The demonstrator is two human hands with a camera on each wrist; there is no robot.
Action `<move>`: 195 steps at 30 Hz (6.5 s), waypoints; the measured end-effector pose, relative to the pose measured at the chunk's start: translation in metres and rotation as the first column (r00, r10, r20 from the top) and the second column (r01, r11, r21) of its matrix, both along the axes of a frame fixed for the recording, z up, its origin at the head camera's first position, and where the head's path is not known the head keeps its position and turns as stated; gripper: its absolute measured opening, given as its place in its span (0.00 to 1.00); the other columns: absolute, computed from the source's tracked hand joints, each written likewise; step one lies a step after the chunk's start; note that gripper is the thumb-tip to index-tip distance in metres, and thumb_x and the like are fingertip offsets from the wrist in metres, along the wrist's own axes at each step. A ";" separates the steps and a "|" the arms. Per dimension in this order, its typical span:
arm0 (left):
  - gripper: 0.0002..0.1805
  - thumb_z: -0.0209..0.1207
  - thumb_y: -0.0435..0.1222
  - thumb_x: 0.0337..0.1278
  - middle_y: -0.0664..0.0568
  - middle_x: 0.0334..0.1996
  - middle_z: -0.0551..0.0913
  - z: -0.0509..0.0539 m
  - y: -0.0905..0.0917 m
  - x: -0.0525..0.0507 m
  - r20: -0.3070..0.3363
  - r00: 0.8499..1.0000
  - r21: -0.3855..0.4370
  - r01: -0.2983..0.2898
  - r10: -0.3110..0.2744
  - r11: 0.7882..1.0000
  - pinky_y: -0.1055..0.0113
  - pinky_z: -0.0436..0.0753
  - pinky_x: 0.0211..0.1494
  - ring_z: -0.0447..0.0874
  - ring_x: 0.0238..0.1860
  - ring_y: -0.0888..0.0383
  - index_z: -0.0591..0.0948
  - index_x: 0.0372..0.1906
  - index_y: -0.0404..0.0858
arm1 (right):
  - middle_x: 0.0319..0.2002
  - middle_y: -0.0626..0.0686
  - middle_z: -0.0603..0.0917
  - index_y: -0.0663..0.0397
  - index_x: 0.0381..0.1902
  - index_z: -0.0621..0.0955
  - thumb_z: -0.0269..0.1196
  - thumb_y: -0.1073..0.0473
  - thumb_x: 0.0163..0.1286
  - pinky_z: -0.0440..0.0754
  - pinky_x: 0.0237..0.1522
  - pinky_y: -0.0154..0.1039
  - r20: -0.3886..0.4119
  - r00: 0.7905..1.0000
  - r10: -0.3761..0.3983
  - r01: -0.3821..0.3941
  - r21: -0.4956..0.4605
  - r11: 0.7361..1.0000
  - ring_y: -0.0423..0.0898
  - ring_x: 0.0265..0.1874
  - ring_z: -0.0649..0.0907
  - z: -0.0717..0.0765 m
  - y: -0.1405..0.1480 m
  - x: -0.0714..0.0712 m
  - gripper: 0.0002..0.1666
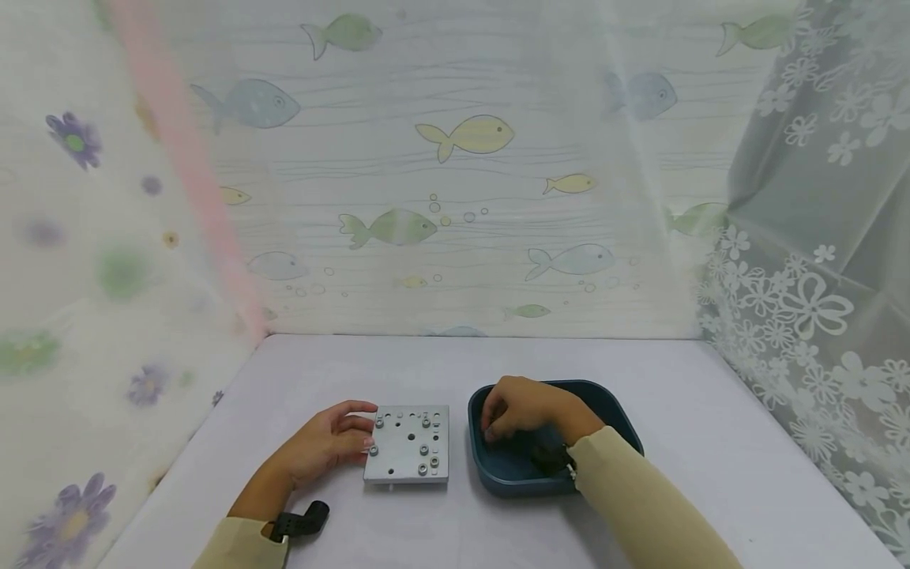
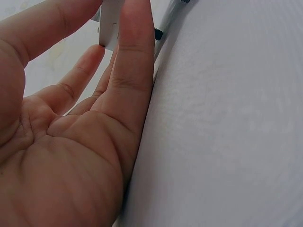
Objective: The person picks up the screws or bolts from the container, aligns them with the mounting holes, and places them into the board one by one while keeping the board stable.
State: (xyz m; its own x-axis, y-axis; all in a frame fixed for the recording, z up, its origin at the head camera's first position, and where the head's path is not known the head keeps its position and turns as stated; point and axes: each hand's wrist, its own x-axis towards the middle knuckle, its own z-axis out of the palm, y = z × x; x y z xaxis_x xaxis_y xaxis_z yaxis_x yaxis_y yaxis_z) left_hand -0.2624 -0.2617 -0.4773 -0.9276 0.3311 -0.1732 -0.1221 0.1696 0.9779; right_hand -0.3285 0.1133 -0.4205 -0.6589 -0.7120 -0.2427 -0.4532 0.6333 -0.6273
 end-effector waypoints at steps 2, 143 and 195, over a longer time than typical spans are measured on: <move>0.40 0.71 0.35 0.60 0.37 0.61 0.77 0.000 0.000 0.000 0.000 1.000 0.001 -0.003 0.003 1.000 0.58 0.89 0.52 0.84 0.53 0.48 0.66 0.74 0.37 | 0.31 0.45 0.89 0.47 0.37 0.90 0.70 0.60 0.69 0.87 0.38 0.38 0.005 1.000 0.009 -0.009 -0.025 1.000 0.43 0.31 0.87 0.000 0.001 -0.002 0.03; 0.40 0.71 0.35 0.61 0.35 0.60 0.77 0.001 0.000 -0.002 0.005 1.000 0.010 0.018 -0.018 1.000 0.57 0.89 0.53 0.83 0.53 0.48 0.65 0.75 0.36 | 0.35 0.34 0.87 0.39 0.45 0.91 0.69 0.48 0.72 0.77 0.34 0.29 -0.363 0.894 -0.262 0.193 -0.216 0.957 0.30 0.32 0.78 -0.008 -0.100 0.060 0.09; 0.39 0.70 0.37 0.62 0.37 0.60 0.79 -0.001 -0.002 -0.005 -0.015 1.000 -0.028 0.015 -0.015 0.999 0.57 0.89 0.53 0.83 0.53 0.48 0.66 0.75 0.37 | 0.35 0.35 0.81 0.39 0.45 0.92 0.70 0.48 0.70 0.79 0.35 0.31 -0.350 0.901 -0.258 0.190 -0.217 0.958 0.39 0.38 0.80 0.015 -0.097 0.061 0.09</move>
State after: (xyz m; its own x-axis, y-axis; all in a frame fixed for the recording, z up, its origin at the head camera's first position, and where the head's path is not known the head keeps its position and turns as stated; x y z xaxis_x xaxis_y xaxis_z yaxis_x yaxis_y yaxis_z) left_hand -0.2670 -0.2634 -0.4782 -0.9251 0.3404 -0.1681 -0.1039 0.1988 0.9745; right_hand -0.2673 0.0166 -0.4053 -0.8235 -0.5431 0.1636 -0.5331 0.6426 -0.5503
